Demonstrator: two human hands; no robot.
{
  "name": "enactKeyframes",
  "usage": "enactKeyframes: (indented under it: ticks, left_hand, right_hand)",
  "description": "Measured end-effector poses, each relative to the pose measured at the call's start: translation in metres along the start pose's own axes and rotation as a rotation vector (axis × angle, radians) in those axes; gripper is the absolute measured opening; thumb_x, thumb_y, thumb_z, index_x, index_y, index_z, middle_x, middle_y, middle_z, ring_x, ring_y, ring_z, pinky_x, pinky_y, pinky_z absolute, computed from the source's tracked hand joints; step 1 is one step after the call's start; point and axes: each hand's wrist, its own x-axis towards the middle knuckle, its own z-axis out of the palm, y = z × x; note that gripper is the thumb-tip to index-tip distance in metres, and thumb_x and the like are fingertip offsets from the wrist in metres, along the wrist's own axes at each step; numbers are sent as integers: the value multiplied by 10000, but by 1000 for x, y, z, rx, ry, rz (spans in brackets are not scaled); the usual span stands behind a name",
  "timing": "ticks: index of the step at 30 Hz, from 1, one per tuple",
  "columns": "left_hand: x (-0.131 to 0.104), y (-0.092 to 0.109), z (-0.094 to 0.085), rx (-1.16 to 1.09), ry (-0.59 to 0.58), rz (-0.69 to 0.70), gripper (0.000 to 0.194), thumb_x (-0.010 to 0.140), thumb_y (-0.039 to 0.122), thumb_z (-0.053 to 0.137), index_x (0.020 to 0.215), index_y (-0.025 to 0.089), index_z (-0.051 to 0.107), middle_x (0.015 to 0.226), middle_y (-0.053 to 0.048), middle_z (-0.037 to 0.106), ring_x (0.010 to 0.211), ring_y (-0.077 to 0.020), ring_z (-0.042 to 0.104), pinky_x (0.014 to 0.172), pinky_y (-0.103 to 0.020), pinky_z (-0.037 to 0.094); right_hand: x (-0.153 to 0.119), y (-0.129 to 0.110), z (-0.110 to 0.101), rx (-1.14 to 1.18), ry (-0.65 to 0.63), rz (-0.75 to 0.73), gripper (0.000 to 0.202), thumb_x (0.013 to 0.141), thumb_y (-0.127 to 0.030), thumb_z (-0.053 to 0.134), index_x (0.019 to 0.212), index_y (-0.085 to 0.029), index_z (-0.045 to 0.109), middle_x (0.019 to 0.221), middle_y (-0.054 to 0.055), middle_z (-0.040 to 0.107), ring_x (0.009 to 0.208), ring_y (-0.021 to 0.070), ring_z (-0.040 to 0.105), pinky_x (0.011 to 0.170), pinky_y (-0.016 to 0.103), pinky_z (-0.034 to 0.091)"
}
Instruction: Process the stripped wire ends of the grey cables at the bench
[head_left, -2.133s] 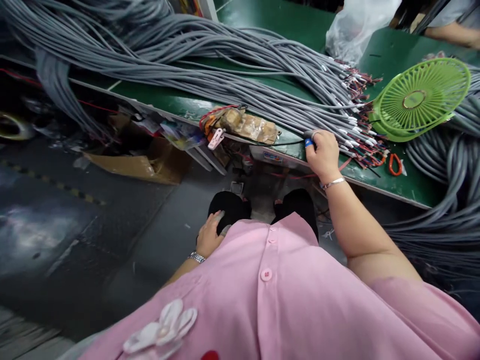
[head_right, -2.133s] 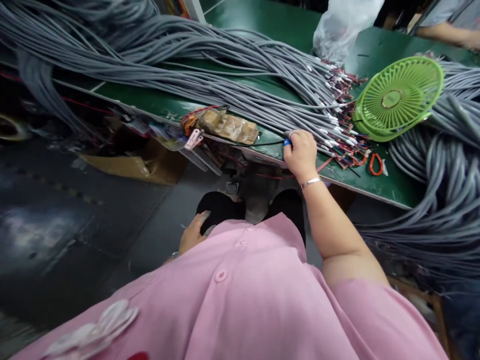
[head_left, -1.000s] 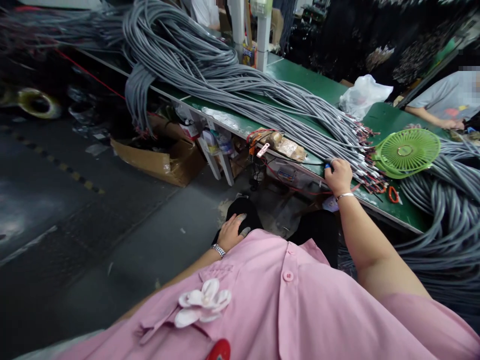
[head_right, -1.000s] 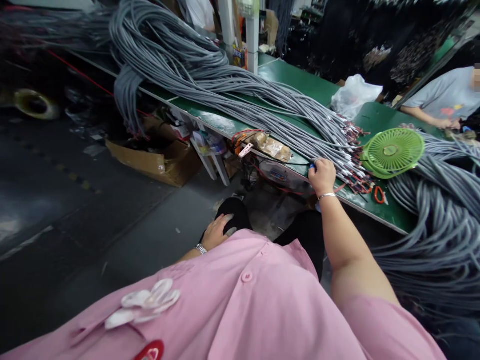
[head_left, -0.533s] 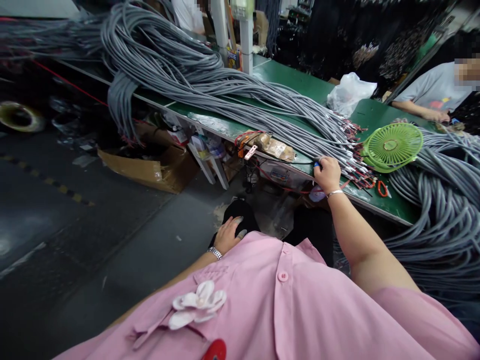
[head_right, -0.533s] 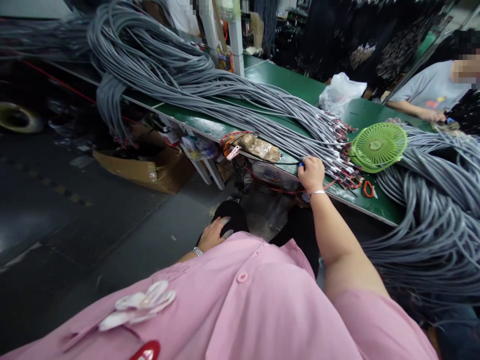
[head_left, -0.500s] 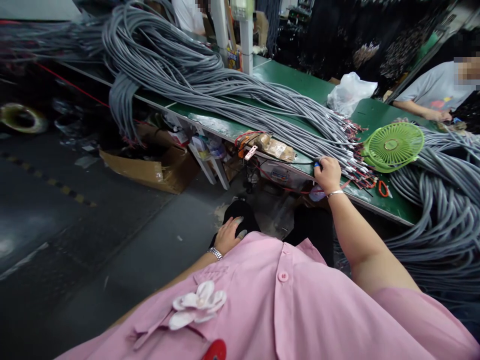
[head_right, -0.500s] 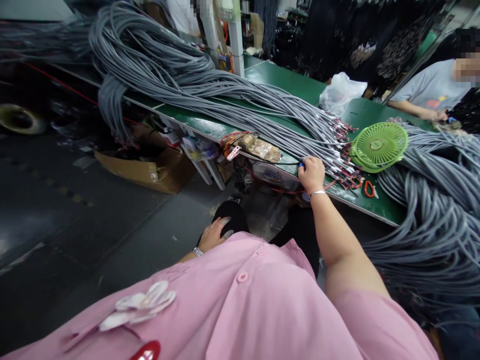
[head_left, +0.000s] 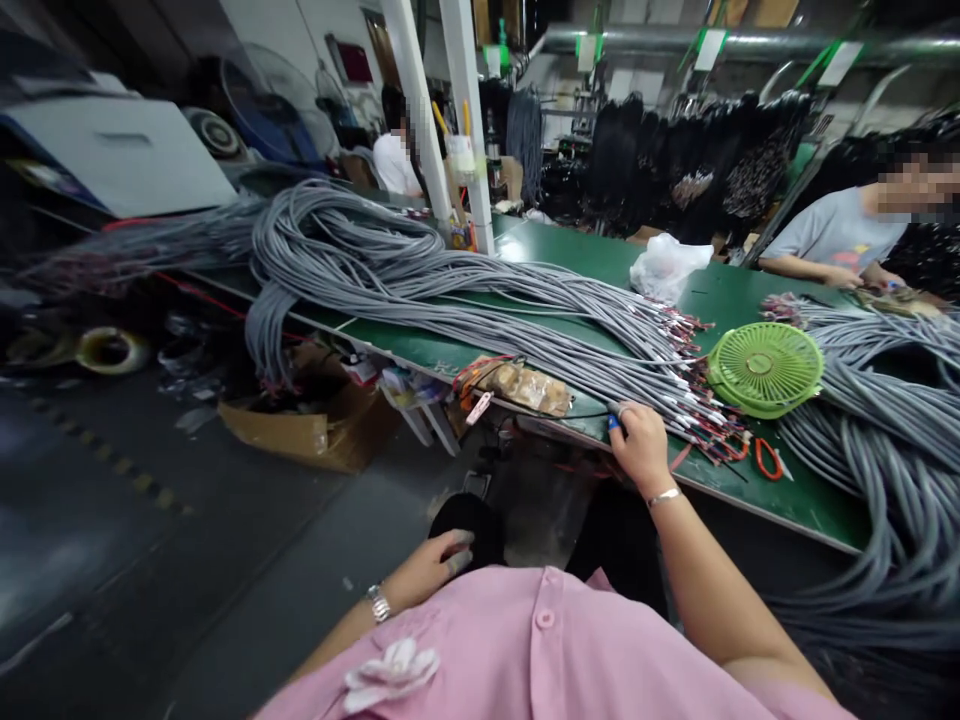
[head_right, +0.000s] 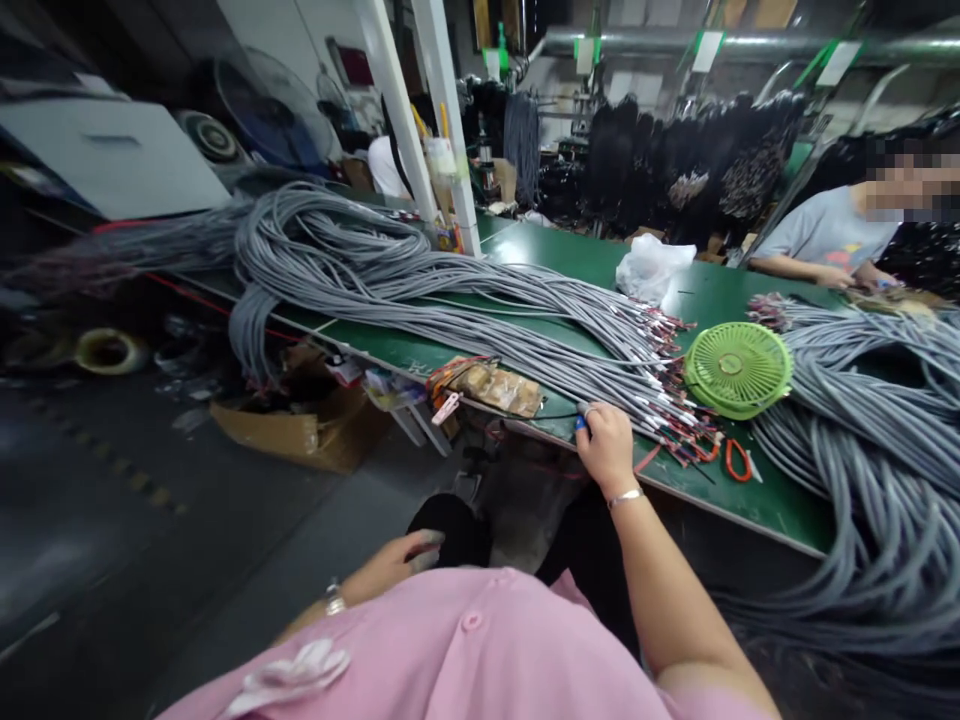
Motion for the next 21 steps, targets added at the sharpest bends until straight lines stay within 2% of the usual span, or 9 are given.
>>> enactKeyframes:
  ticks: [2,4,5,6,8,11,14,17,21]
  left_hand:
    - [10,39,-49,-284,-162,51,357,868,421,519,1210,378,612,1178,19,686,1076,-212,645,904,-322,514]
    - [24,81,-94,-432,-215,155,349,883,394,541,1222,335,599,1110,-8,706,1048,-213,647,937,-351,494]
    - [32,102,-112,-472,-203,190,349,886,385,549,1219,295,601,1057,-33,718,960,-204,668,893,-350,511]
    - [41,121,-126,-501,-175,198,356,883,383,560,1210,249,605,1068,-67,711,788,-174,677,771,-325,541]
    - [62,151,-141,-498,-24,154,362,872,393,587,1143,158,634,968,-111,721,546,-100,587,545,-238,493]
    - [88,174,-140,-517,180,156,389,853,418,612,1073,100,657,866,-112,724,449,-53,490,447,-187,408]
    - [98,179,-126,-603,227,162,411,831,424,642,1066,87,662,798,-101,723,438,-56,499,438,-184,402]
    - [91,179,-114,-672,312,128,398,829,404,653,1061,80,665,761,-91,720,415,-48,478,414,-176,369]
    - [73,176,-105,-719,417,136,383,838,380,646,1062,70,668,736,-93,718,387,-32,428,391,-168,306]
  right_hand:
    - [-3,-1,-3,15,-2,-8,200,831,-223,502,945,-208,665,948,86,672,924,259,582,822,407,449]
    - [-5,0,-4,26,-22,-33,176,845,-226,483,875,-223,657,830,70,657,826,247,579,747,388,447]
    - [-6,1,-5,32,-31,-45,174,849,-227,475,840,-231,648,784,63,643,786,242,572,716,381,441]
    - [-6,3,-5,41,-39,-50,174,852,-230,469,806,-238,637,749,58,629,753,238,564,689,376,433]
    - [-6,7,-4,64,-35,-20,186,860,-258,468,736,-247,608,692,53,596,690,233,544,633,370,409]
    - [-4,13,-2,130,-10,68,191,873,-311,480,751,-247,611,657,52,571,643,231,526,587,364,383]
    - [-3,16,-1,206,-18,74,185,879,-308,480,900,-248,654,717,67,608,701,242,555,623,370,401]
    - [-4,16,-1,219,-35,49,211,877,-306,480,959,-246,665,717,71,610,703,245,548,630,372,400]
    - [-4,16,0,173,-11,45,191,875,-326,494,856,-236,662,638,55,561,633,226,506,593,357,357]
